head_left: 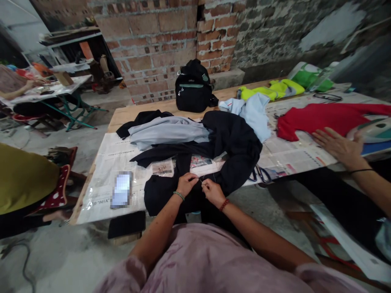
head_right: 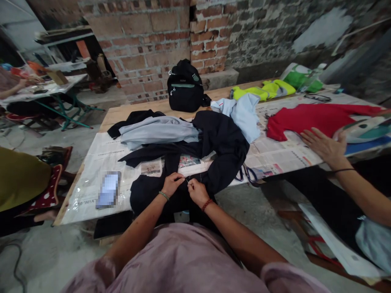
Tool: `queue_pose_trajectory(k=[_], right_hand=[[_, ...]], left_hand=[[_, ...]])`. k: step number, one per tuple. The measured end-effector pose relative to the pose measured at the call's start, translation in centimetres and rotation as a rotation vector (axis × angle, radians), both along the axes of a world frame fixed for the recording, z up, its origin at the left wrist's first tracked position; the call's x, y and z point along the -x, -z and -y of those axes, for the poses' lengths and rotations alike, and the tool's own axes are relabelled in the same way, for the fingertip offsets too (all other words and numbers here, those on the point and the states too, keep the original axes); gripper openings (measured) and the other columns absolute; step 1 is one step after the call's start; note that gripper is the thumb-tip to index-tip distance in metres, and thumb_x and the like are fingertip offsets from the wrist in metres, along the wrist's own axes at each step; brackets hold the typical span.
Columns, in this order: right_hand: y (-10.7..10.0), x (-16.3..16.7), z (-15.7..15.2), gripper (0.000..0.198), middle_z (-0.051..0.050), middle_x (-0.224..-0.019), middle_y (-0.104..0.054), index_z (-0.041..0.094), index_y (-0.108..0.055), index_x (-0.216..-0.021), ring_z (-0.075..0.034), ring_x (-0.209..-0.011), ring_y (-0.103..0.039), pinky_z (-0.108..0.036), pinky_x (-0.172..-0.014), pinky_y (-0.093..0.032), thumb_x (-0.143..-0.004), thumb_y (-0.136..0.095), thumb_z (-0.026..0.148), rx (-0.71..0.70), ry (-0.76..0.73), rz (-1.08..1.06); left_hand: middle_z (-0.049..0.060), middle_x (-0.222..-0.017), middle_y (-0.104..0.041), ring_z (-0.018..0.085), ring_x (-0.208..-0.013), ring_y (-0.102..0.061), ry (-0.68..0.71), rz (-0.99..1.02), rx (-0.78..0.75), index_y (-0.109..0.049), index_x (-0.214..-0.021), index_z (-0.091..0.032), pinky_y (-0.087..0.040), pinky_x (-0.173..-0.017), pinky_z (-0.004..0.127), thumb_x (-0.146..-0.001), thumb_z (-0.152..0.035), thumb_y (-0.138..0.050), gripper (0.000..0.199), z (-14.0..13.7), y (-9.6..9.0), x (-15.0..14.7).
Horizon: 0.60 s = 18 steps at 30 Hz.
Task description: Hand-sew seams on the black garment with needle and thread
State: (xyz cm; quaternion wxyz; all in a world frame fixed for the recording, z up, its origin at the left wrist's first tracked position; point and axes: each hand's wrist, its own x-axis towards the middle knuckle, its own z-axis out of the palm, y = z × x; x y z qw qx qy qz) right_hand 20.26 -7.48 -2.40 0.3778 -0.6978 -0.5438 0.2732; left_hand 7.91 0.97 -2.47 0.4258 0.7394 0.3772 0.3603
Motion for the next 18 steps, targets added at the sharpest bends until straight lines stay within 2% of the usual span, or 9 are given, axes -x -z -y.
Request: queue_pose_trajectory(k=[5,9,13,15,18], right_hand=[[0.1,0.7,-0.7,0.014,0.003,-0.055,-0.055,0.019,-0.049,-0.071,-0.008,-0.035,-0.047,-0.018,-0.035,-0.034,-0.076,-0.038,0.027,0.106,0.088,-0.2],[-0.7,1.0,-1.7,0.016,0.002,-0.055,-0.056,0.019,-0.052,-0.071,-0.009,-0.039,-0.05,-0.019,-0.039,-0.037,-0.076,-0.037,0.024,0.119,0.108,-0.131],[-2.4,-0.3,-0.7,0.02,-0.004,-0.071,-0.062,0.019,-0.06,-0.075,-0.014,-0.064,-0.057,-0.024,-0.061,-0.044,-0.075,-0.04,0.021,-0.025,-0.064,0.128],[-3.7,-1.5,0.1,0.02,-0.005,-0.082,-0.062,0.019,-0.062,-0.081,-0.015,-0.073,-0.057,-0.026,-0.07,-0.043,-0.075,-0.043,0.02,-0.114,-0.121,0.186],[-5.8,-3.6,0.5,0.021,-0.005,-0.089,-0.062,0.019,-0.063,-0.085,-0.015,-0.083,-0.056,-0.027,-0.078,-0.042,-0.077,-0.043,0.021,-0.267,-0.061,0.189]], left_hand=[[0.002,-0.073,-0.062,0.013,-0.071,-0.058,0.03,0.011,-0.009,-0.066,-0.071,-0.018,-0.046,-0.069,0.025,-0.068,-0.018,-0.061,0.007,0.0,0.2,-0.1],[0.002,-0.071,-0.063,0.012,-0.07,-0.058,0.071,0.007,-0.031,-0.066,-0.07,-0.018,-0.046,-0.069,0.025,-0.068,-0.018,-0.06,0.007,0.0,0.3,0.0],[0.002,-0.074,-0.062,0.012,-0.072,-0.057,0.05,0.014,-0.037,-0.066,-0.072,-0.018,-0.045,-0.071,0.025,-0.068,-0.016,-0.06,0.007,0.0,0.2,0.0],[0.002,-0.074,-0.062,0.012,-0.073,-0.057,0.049,0.015,-0.035,-0.066,-0.073,-0.018,-0.045,-0.071,0.025,-0.068,-0.017,-0.06,0.007,0.0,0.2,0.0],[0.002,-0.074,-0.061,0.012,-0.073,-0.057,0.061,0.023,-0.027,-0.066,-0.073,-0.018,-0.045,-0.073,0.025,-0.069,-0.017,-0.06,0.007,0.0,0.2,-0.1]])
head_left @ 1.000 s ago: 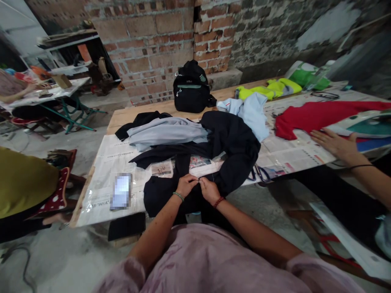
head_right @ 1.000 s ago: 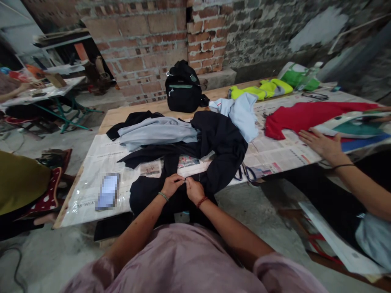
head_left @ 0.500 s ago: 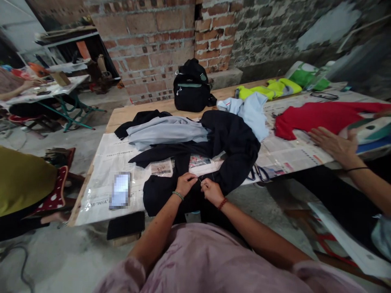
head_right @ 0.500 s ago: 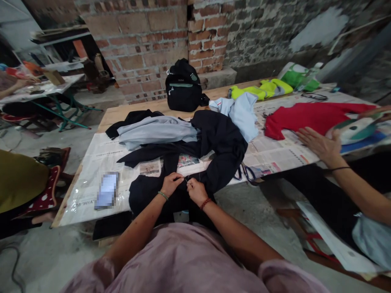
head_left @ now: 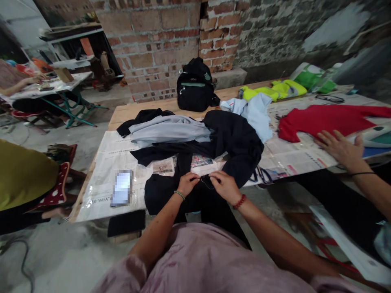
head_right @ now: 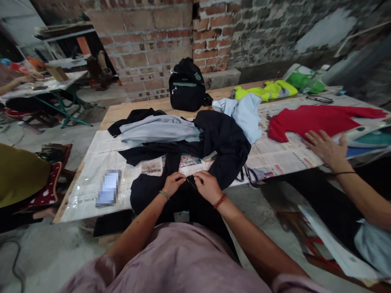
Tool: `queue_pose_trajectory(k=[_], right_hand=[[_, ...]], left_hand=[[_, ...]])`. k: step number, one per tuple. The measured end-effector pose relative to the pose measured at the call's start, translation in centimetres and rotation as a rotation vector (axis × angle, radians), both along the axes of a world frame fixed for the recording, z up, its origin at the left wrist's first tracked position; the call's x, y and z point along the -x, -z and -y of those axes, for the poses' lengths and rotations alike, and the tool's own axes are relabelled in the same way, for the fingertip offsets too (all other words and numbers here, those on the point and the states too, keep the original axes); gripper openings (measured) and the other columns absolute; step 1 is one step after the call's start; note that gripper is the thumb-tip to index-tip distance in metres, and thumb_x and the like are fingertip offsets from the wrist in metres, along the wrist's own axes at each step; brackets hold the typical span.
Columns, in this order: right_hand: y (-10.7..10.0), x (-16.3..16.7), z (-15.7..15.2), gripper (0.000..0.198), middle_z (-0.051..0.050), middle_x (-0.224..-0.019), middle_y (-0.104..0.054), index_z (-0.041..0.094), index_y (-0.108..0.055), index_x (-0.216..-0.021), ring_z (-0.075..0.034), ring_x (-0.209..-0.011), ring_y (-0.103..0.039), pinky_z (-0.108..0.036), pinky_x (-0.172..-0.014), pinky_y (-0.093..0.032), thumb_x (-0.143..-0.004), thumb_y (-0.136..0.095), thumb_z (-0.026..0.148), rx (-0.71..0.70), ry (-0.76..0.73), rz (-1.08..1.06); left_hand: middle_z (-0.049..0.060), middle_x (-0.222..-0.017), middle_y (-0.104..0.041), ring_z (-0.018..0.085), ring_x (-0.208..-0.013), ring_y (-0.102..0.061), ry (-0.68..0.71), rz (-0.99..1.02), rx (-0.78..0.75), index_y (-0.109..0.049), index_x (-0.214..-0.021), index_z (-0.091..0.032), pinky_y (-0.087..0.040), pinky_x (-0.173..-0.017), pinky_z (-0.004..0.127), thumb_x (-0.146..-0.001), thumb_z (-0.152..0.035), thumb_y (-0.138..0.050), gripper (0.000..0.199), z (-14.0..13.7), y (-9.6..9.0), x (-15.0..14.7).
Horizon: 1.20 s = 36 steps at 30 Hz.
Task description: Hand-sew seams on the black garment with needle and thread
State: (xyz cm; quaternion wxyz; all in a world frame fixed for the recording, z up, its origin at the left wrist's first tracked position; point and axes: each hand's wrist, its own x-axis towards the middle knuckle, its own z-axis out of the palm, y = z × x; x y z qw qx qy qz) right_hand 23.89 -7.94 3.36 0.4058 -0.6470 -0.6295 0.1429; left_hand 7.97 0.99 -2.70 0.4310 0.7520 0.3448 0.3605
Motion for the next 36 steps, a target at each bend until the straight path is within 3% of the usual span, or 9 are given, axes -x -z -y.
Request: queue_pose_trajectory(k=[2,4,6,11,13,16,21,31,36], right_hand=[[-0.9,-1.2,-1.0,0.021,-0.006,-0.089,-0.062,0.019,-0.063,-0.085,-0.016,-0.087,-0.054,-0.028,-0.081,-0.04,-0.076,-0.044,0.022,-0.069,0.085,-0.008],[-1.1,-1.8,-2.7,0.02,-0.005,-0.085,-0.063,0.019,-0.064,-0.081,-0.017,-0.085,-0.055,-0.029,-0.08,-0.041,-0.075,-0.045,0.022,-0.037,0.133,-0.013],[-0.9,-1.8,-4.8,0.02,-0.004,-0.081,-0.063,0.019,-0.065,-0.078,-0.016,-0.08,-0.055,-0.028,-0.076,-0.041,-0.073,-0.046,0.023,0.065,0.086,-0.022],[0.6,-0.3,-7.8,0.02,0.0,-0.062,-0.061,0.018,-0.066,-0.064,-0.012,-0.059,-0.052,-0.024,-0.06,-0.04,-0.07,-0.049,0.028,0.418,-0.239,-0.043],[1.2,-0.1,-7.8,0.02,0.002,-0.054,-0.058,0.017,-0.064,-0.058,-0.011,-0.053,-0.049,-0.024,-0.055,-0.039,-0.067,-0.051,0.03,0.531,-0.272,-0.127],[2.1,-0.4,-7.2,0.018,0.002,-0.054,-0.059,0.015,-0.064,-0.059,-0.011,-0.054,-0.049,-0.023,-0.056,-0.039,-0.06,-0.058,0.032,0.592,-0.228,-0.383],[3.4,-0.8,-6.4,0.023,0.001,-0.059,-0.06,0.014,-0.065,-0.063,-0.011,-0.059,-0.051,-0.024,-0.062,-0.039,-0.049,-0.067,0.032,0.574,-0.161,-0.636],[3.6,0.9,-6.5,0.016,0.004,-0.058,-0.051,0.017,-0.057,-0.063,-0.01,-0.056,-0.044,-0.023,-0.058,-0.035,-0.061,-0.054,0.032,0.391,-0.139,-0.476],[3.8,1.2,-6.5,0.014,0.004,-0.06,-0.052,0.017,-0.055,-0.063,-0.009,-0.059,-0.045,-0.023,-0.06,-0.036,-0.06,-0.055,0.03,0.322,-0.111,-0.553]], left_hand=[[0.002,-0.074,-0.061,0.012,-0.073,-0.057,0.009,0.016,0.001,-0.066,-0.073,-0.018,-0.045,-0.073,0.025,-0.069,-0.017,-0.06,0.007,0.0,0.0,0.0],[0.002,-0.074,-0.061,0.012,-0.072,-0.057,0.019,0.034,-0.005,-0.066,-0.073,-0.018,-0.045,-0.073,0.025,-0.069,-0.017,-0.06,0.007,0.0,0.0,0.0],[0.002,-0.074,-0.061,0.012,-0.072,-0.057,0.02,0.044,-0.012,-0.066,-0.072,-0.018,-0.045,-0.073,0.026,-0.069,-0.017,-0.06,0.007,0.1,0.0,0.0],[0.003,-0.075,-0.062,0.013,-0.073,-0.058,0.002,0.042,-0.019,-0.066,-0.073,-0.018,-0.046,-0.074,0.027,-0.068,-0.017,-0.061,0.007,0.1,0.1,0.2],[0.003,-0.076,-0.062,0.013,-0.074,-0.058,-0.008,0.046,-0.019,-0.066,-0.073,-0.018,-0.046,-0.074,0.027,-0.068,-0.016,-0.061,0.008,0.1,0.1,0.2],[0.002,-0.076,-0.062,0.013,-0.073,-0.058,-0.02,0.037,-0.015,-0.066,-0.074,-0.018,-0.046,-0.074,0.027,-0.068,-0.016,-0.061,0.008,0.1,0.1,0.1],[0.002,-0.073,-0.062,0.012,-0.072,-0.058,-0.023,0.013,0.003,-0.066,-0.073,-0.018,-0.046,-0.072,0.025,-0.067,-0.016,-0.062,0.007,0.1,-0.2,0.0],[0.002,-0.074,-0.062,0.012,-0.072,-0.058,-0.046,-0.029,-0.018,-0.065,-0.074,-0.017,-0.046,-0.071,0.025,-0.067,-0.017,-0.061,0.008,0.1,0.0,0.2],[0.002,-0.075,-0.062,0.012,-0.072,-0.057,-0.038,-0.012,-0.026,-0.066,-0.075,-0.017,-0.046,-0.072,0.025,-0.068,-0.016,-0.06,0.009,0.1,0.2,0.2]])
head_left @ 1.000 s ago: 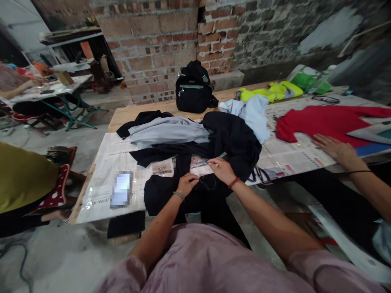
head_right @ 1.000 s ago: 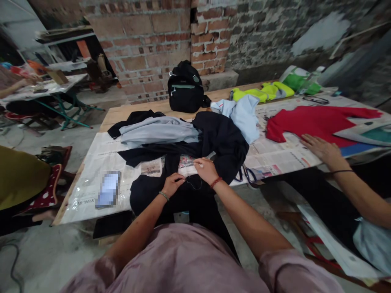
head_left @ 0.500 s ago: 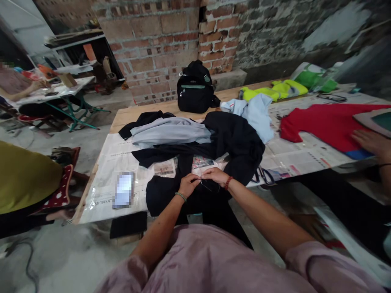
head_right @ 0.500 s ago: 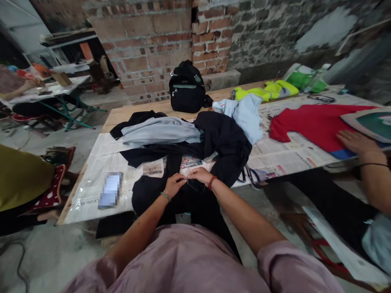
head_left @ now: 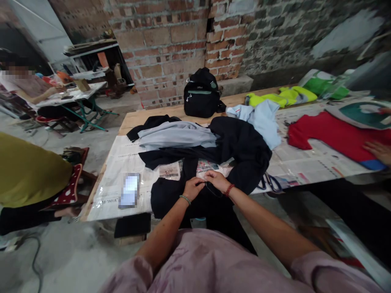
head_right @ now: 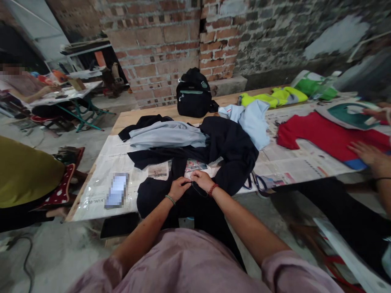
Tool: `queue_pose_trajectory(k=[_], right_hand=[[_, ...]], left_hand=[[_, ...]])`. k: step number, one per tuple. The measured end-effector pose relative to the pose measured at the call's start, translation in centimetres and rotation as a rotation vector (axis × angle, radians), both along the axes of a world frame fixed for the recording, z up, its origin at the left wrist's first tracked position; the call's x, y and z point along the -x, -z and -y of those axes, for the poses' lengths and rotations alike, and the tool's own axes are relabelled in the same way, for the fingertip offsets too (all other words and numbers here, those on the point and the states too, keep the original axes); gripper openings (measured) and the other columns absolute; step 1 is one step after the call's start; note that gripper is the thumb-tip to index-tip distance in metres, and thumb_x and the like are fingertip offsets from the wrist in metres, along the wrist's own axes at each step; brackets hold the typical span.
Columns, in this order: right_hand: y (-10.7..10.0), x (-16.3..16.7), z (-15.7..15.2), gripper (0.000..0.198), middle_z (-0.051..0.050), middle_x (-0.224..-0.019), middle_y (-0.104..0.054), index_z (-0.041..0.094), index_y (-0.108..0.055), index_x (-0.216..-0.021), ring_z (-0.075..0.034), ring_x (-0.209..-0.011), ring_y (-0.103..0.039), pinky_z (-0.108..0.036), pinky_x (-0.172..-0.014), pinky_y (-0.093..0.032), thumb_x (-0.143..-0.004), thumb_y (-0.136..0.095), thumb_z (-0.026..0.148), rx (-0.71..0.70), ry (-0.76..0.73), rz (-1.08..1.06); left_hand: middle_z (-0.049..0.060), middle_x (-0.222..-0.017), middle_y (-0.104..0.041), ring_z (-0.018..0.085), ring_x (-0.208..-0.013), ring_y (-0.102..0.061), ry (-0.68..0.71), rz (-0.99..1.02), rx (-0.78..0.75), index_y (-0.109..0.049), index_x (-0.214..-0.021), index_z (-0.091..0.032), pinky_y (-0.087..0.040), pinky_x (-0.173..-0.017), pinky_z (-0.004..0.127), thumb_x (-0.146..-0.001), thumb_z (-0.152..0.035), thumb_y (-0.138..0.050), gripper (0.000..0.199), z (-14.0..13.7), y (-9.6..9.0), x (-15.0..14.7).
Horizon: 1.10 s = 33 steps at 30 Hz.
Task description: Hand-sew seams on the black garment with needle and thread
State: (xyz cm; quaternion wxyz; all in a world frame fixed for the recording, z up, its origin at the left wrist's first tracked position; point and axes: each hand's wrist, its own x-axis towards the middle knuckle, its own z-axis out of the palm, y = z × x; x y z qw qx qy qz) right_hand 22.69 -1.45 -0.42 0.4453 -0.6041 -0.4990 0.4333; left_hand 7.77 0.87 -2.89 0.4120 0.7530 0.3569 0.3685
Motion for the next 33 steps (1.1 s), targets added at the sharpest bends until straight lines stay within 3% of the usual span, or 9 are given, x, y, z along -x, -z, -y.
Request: queue_pose_trajectory(k=[6,9,15,20,23,26,29,31,33], right_hand=[[0.3,0.9,-0.4,0.013,0.007,-0.047,-0.049,0.016,-0.05,-0.058,-0.006,-0.045,-0.043,-0.021,-0.05,-0.036,-0.053,-0.061,0.022,0.139,0.141,-0.4],[0.4,0.9,-0.8,0.014,0.006,-0.044,-0.049,0.016,-0.049,-0.057,-0.006,-0.042,-0.044,-0.02,-0.047,-0.036,-0.053,-0.062,0.018,0.196,0.202,-0.487],[0.3,-0.7,-1.1,0.017,0.006,-0.046,-0.05,0.016,-0.046,-0.065,-0.005,-0.038,-0.045,-0.017,-0.039,-0.036,-0.061,-0.062,0.019,0.235,0.26,-0.524],[-1.2,-1.0,-0.6,0.017,0.005,-0.06,-0.059,0.021,-0.04,-0.078,-0.009,-0.039,-0.052,-0.016,-0.032,-0.034,-0.073,-0.055,0.028,0.182,0.183,-0.686],[-2.3,-0.5,-0.8,0.008,0.006,-0.055,-0.058,0.022,-0.041,-0.082,-0.009,-0.044,-0.056,-0.019,-0.039,-0.044,-0.079,-0.048,0.022,0.2,0.226,-0.832],[-3.3,0.5,-0.9,0.008,0.004,-0.057,-0.058,0.02,-0.045,-0.08,-0.008,-0.054,-0.06,-0.022,-0.058,-0.051,-0.079,-0.045,0.012,0.195,0.271,-0.929],[-3.9,2.0,-0.2,0.004,0.001,-0.069,-0.062,0.02,-0.049,-0.08,-0.012,-0.071,-0.062,-0.03,-0.072,-0.05,-0.078,-0.047,0.017,0.046,0.164,-0.78],[-4.1,2.8,0.8,0.007,-0.002,-0.08,-0.063,0.022,-0.053,-0.082,-0.016,-0.082,-0.061,-0.036,-0.079,-0.048,-0.078,-0.048,0.024,-0.118,0.009,-0.453],[-4.3,2.9,1.6,0.013,-0.003,-0.091,-0.063,0.024,-0.058,-0.083,-0.017,-0.093,-0.057,-0.039,-0.088,-0.042,-0.078,-0.046,0.025,-0.284,-0.251,-0.043]], left_hand=[[0.003,-0.076,-0.062,0.012,-0.073,-0.058,0.026,0.032,0.034,-0.066,-0.074,-0.017,-0.046,-0.073,0.026,-0.068,-0.016,-0.061,0.008,-0.2,0.3,0.0],[0.003,-0.075,-0.062,0.013,-0.073,-0.057,0.027,0.047,0.032,-0.066,-0.074,-0.016,-0.046,-0.073,0.026,-0.068,-0.016,-0.06,0.007,-0.3,0.4,0.0],[0.002,-0.074,-0.062,0.012,-0.072,-0.057,0.042,0.034,0.025,-0.065,-0.073,-0.017,-0.046,-0.072,0.025,-0.068,-0.016,-0.061,0.007,-0.1,0.3,0.1],[0.002,-0.073,-0.061,0.012,-0.071,-0.057,0.028,0.032,0.027,-0.065,-0.072,-0.017,-0.046,-0.071,0.025,-0.068,-0.017,-0.06,0.006,0.0,-0.2,0.0],[0.002,-0.073,-0.061,0.012,-0.07,-0.056,0.033,0.018,0.021,-0.065,-0.071,-0.017,-0.046,-0.071,0.025,-0.069,-0.019,-0.06,0.006,-0.1,-0.3,0.0],[0.002,-0.073,-0.062,0.012,-0.071,-0.057,0.041,0.005,0.01,-0.065,-0.072,-0.017,-0.046,-0.072,0.025,-0.069,-0.019,-0.06,0.006,-0.1,-0.3,0.0],[0.003,-0.077,-0.063,0.013,-0.074,-0.057,0.039,0.009,0.027,-0.065,-0.075,-0.016,-0.046,-0.074,0.026,-0.068,-0.017,-0.06,0.009,-0.2,-0.1,0.0],[0.003,-0.078,-0.063,0.014,-0.075,-0.057,0.046,0.032,0.052,-0.065,-0.076,-0.015,-0.046,-0.074,0.027,-0.067,-0.017,-0.06,0.01,-0.3,0.1,0.1],[0.004,-0.076,-0.064,0.014,-0.074,-0.057,0.054,0.057,0.065,-0.064,-0.074,-0.014,-0.047,-0.071,0.027,-0.069,-0.019,-0.059,0.009,-0.4,0.3,0.1]])
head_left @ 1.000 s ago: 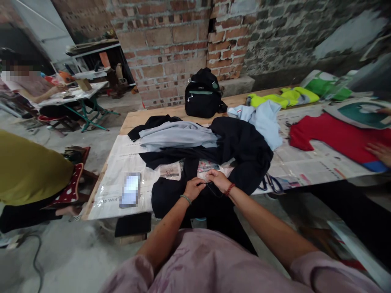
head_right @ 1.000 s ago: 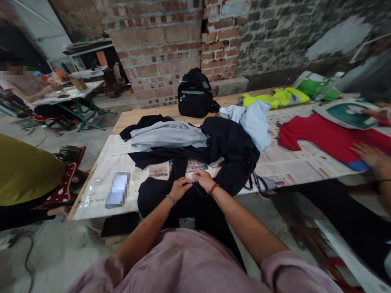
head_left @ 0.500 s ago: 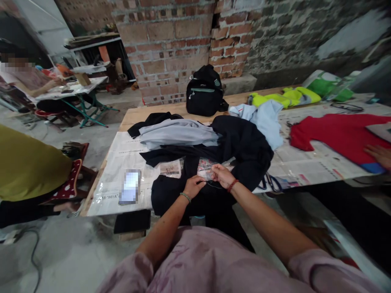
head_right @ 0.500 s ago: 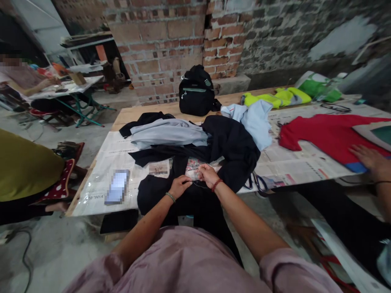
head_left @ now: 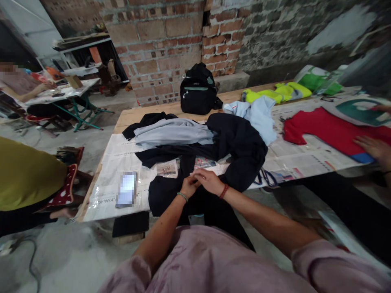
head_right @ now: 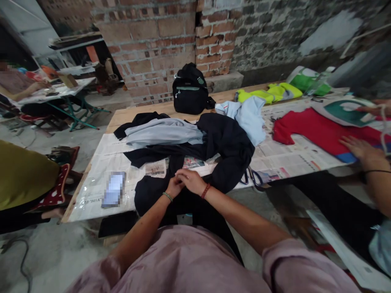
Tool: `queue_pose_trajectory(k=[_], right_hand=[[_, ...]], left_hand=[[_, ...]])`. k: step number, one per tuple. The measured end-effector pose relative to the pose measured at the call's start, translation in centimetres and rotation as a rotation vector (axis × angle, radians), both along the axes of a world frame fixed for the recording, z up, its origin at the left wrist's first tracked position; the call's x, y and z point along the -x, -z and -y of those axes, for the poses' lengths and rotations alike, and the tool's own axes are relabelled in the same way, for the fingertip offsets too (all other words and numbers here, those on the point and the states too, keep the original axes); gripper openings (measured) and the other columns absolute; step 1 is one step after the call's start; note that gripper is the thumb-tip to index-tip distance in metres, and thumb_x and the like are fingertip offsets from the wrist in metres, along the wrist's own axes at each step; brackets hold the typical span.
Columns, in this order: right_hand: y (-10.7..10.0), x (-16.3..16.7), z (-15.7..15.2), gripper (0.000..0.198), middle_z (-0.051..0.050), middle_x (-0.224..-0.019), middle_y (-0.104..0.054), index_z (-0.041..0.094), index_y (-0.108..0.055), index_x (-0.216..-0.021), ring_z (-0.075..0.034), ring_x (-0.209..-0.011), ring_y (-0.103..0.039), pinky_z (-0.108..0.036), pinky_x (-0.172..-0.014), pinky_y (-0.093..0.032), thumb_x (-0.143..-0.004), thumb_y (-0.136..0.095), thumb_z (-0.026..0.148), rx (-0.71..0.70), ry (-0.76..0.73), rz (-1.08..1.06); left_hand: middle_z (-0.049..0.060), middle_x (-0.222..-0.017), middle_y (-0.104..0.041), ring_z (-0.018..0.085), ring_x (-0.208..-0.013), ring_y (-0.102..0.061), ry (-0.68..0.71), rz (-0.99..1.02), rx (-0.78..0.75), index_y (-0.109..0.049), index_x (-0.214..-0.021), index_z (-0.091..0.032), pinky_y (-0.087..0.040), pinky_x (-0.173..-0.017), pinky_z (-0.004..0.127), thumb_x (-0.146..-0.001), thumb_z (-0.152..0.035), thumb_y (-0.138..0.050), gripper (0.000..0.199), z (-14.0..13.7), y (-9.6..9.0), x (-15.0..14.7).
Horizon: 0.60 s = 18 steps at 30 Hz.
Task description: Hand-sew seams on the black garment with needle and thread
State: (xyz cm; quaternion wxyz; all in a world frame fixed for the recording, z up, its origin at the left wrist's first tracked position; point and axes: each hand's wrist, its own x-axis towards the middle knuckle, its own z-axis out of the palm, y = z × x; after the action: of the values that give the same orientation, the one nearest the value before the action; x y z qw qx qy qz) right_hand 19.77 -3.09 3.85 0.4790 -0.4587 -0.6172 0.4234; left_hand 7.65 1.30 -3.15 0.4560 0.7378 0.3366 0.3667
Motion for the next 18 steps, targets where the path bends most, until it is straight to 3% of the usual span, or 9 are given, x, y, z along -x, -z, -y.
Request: queue_pose_trajectory(k=[3,5,10,18], right_hand=[[0.0,-1.5,0.5,0.025,-0.001,-0.1,-0.061,0.027,-0.06,-0.089,-0.016,-0.105,-0.049,-0.039,-0.1,-0.03,-0.081,-0.039,0.019,-0.289,-0.342,0.521],[0.1,-3.4,0.0,0.029,-0.003,-0.101,-0.061,0.026,-0.059,-0.096,-0.015,-0.107,-0.048,-0.04,-0.102,-0.027,-0.082,-0.035,0.016,-0.411,-0.415,0.737],[-0.1,-8.6,-2.3,0.027,-0.006,-0.096,-0.061,0.019,-0.059,-0.095,-0.015,-0.109,-0.047,-0.042,-0.102,-0.026,-0.084,-0.035,0.012,-0.555,-0.319,0.984],[-2.4,-14.4,-4.6,0.029,-0.008,-0.1,-0.06,0.018,-0.058,-0.097,-0.016,-0.115,-0.042,-0.043,-0.104,-0.025,-0.084,-0.033,0.009,-0.583,-0.054,1.13]], left_hand=[[0.003,-0.072,-0.062,0.014,-0.07,-0.056,0.006,0.002,-0.011,-0.063,-0.066,-0.013,-0.047,-0.068,0.027,-0.068,-0.018,-0.058,0.008,-0.1,0.1,0.0],[0.002,-0.071,-0.062,0.013,-0.07,-0.056,0.003,-0.021,-0.03,-0.063,-0.065,-0.014,-0.046,-0.069,0.026,-0.067,-0.018,-0.059,0.006,0.0,0.0,0.0],[0.002,-0.073,-0.062,0.012,-0.072,-0.056,-0.027,-0.072,-0.035,-0.065,-0.071,-0.017,-0.045,-0.073,0.025,-0.068,-0.019,-0.06,0.006,0.2,-0.5,-0.2],[0.002,-0.073,-0.061,0.012,-0.071,-0.056,-0.026,-0.098,-0.032,-0.064,-0.071,-0.016,-0.045,-0.07,0.025,-0.068,-0.019,-0.06,0.006,0.2,-0.5,-0.1]])
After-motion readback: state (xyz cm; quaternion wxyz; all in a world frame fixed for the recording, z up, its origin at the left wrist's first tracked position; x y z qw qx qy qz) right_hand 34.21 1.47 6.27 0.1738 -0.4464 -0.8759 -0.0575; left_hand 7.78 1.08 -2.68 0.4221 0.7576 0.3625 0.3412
